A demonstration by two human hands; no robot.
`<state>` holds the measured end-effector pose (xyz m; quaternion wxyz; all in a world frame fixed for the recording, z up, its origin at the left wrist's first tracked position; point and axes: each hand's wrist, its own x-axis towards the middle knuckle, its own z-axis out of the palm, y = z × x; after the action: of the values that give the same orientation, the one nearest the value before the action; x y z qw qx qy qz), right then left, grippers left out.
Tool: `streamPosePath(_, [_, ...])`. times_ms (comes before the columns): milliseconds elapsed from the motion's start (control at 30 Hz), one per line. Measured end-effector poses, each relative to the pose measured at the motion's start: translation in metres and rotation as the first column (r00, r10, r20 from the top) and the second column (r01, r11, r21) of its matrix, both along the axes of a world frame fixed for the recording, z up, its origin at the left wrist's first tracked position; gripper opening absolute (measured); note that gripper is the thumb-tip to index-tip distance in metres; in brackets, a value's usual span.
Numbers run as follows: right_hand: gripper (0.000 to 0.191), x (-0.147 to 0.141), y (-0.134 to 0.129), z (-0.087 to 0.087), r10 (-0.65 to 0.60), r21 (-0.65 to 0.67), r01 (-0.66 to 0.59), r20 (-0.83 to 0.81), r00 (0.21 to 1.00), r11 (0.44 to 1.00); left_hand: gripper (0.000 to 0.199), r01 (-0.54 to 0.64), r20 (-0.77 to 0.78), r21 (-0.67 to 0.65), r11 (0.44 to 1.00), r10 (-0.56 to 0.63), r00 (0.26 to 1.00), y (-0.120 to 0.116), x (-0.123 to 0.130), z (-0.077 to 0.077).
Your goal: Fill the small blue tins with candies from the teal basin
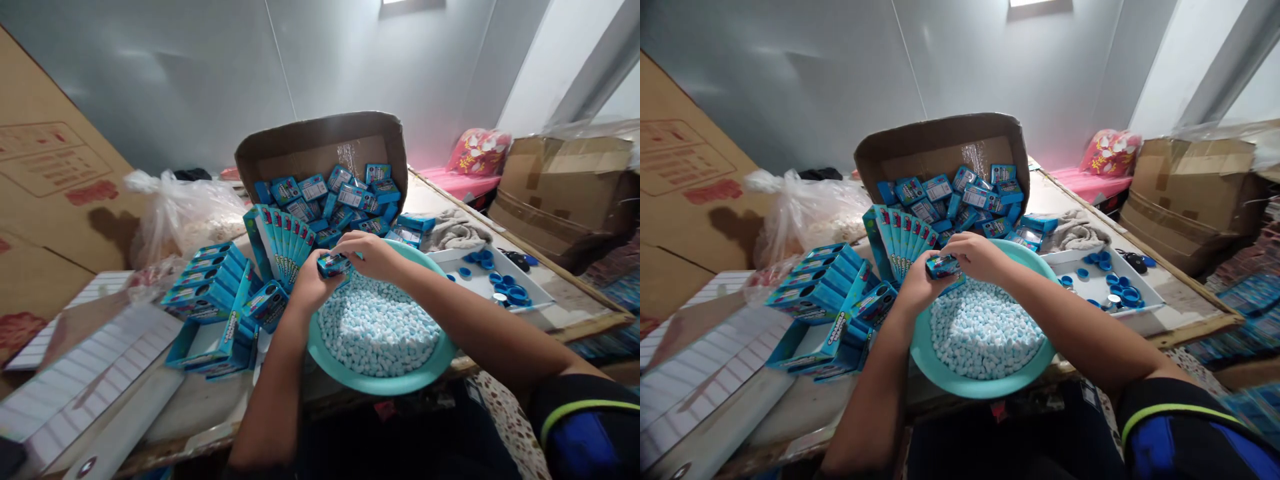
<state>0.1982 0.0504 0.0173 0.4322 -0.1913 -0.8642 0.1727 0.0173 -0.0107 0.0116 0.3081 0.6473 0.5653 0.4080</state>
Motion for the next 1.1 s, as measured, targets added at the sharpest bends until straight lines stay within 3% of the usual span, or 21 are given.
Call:
streamPosePath(133, [0.048,0.002,0.003,-0.001,-0.013,0.081,0.002,0.129,0.992,0.997,0.054,-0.004,-0.018,-0.016,1.0,0.004,1.0,0.001,0.0,-0.001])
streamPosePath(333, [0.04,0.008,0.006,0.002,-0.128,0.113,0.105,0.217,0.968,0.988,0.059,-0.013,-0.005,-0.048,0.999,0.012,1.0,0.001,0.002,0.001])
streamPosePath(500, [0.04,0.008,0.002,0.007,-0.111,0.087,0.093,0.241,0.964,0.992,0.056,-0.019,-0.048,-0.051,0.999,0.017,0.999,0.0,0.003,0.003])
streamPosePath(800, [0.05,0.011,0.004,0.003,-0.083,0.008,0.083,0.241,0.967,0.997,0.055,0.004,-0.064,-0.048,0.999,-0.007,0.998,0.0,0.0,-0.001])
streamPosePath(1100, [0.036,0.014,0.008,0.0,-0.083,-0.047,0.09,0.128,0.988,0.995,0.059,-0.037,0.002,-0.035,0.999,0.037,0.999,0.001,0.003,-0.003])
